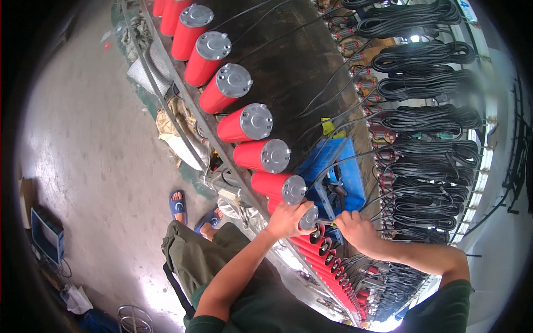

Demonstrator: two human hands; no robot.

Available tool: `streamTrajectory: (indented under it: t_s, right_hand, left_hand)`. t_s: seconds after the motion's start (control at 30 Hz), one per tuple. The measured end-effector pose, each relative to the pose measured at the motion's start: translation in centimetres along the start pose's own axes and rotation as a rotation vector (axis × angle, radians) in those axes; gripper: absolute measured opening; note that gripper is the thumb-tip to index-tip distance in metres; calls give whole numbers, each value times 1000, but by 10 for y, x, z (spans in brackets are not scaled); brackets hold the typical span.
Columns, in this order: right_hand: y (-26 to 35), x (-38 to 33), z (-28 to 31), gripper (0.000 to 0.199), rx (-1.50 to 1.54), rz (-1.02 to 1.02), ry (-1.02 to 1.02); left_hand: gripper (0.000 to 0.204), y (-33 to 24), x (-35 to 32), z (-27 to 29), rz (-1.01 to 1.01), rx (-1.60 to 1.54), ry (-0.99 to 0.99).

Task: The person assembles industrial components by taking circular metal caps from a blue bin, placing them onto the tops of red cylindrical units, and using a hammer and a pair of pliers to secure the components into place.

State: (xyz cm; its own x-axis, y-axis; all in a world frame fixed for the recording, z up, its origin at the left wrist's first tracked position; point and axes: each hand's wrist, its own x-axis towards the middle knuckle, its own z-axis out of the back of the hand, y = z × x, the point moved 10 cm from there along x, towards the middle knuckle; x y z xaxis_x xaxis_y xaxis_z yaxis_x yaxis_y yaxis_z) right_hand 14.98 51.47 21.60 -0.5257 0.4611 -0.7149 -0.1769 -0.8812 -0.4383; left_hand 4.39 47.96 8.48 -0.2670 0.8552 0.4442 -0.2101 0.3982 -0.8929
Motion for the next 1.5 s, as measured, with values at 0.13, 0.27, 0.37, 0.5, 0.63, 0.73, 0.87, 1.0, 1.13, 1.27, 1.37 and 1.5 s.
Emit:
streamTrajectory:
  t_s: [0.13, 0.27, 0.37, 0.5, 0.63, 0.73, 0.87, 1.0, 1.13, 1.27, 1.37, 1.5]
  right_hand:
    - [-3, 3, -12, 25, 524, -93, 404]
    - [43, -31, -46, 17, 2206, -654, 1190]
    - [21, -17, -45, 37, 1318, -293, 844]
    - [0, 0, 6, 46, -107, 29, -165]
    - [-3, 5, 12, 39, 96, 8, 22]
    - [10, -11, -56, 26, 1364, -373, 838]
    - [57, -29, -50, 14, 2490, -899, 1067]
    - [49, -27, -27, 18, 2358, -638, 977]
    - [4, -36, -28, 46, 1802, -393, 715]
    - [-36, -19, -10, 57, 1078, -271, 319]
    - [-32, -5, 13, 65, 768, -140, 49]
    - [-15, 13, 50, 83, 502, 66, -58]
  left_hand:
    - [85, 6, -5, -9, 94, -8, 92]
    - [84, 2, -1, -6, 46, -44, 30]
    - [83, 1, -1, -3, 41, -50, 20]
    - [83, -2, 1, 1, 41, -26, 43]
    - [82, 1, -1, -2, 59, -8, 67]
    - [82, -3, 0, 3, 10, -5, 7]
    - [83, -2, -2, -5, 55, -43, 44]
    - [80, -4, -10, 4, 59, 20, -130]
    - [79, -5, -4, 11, 80, 31, -169]
    - [81, -6, -2, 9, 66, 17, -149]
    - [81, -6, -1, 11, 78, 22, -144]
    - [81, 1, -6, 11, 104, 51, -170]
